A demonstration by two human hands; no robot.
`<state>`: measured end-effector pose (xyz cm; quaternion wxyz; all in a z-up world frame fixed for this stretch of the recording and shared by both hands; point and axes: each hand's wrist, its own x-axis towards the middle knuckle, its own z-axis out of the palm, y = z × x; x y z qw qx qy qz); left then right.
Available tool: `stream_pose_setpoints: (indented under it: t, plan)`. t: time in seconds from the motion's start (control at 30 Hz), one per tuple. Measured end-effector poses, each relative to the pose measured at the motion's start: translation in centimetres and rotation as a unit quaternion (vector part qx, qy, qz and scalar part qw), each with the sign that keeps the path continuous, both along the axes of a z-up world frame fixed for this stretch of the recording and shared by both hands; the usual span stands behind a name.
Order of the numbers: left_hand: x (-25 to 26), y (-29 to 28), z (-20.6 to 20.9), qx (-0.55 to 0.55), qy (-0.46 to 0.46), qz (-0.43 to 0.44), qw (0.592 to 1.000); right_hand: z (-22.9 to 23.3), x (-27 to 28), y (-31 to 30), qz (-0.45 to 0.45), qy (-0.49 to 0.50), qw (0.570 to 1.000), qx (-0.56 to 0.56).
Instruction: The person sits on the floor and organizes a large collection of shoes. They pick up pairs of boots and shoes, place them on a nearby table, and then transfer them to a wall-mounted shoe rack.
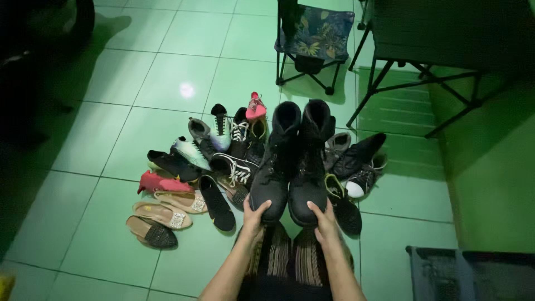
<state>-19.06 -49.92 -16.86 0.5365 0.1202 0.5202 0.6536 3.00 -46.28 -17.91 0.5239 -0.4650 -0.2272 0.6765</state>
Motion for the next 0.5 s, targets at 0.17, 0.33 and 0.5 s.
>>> stream_pose_setpoints:
  t: [0.17,0.33,0.5]
  plan:
    - [0.6,-1.3,7.4,-0.055,-0.041,0.003,0.998,6.9,0.9,0.0,0.016,-0.02,0.999,-0.035]
    - [1.5,-3.5,14.9,-0.018,-0.044,-0.003,0.999,14.9,1.6,-2.3,-0.001,-0.032,0.998,-0.048]
    - [2.0,-6.2,21.8,-0.038,-0.045,0.018,0.998,22.5,2.6,-5.6,0.004,-0.03,0.999,-0.032]
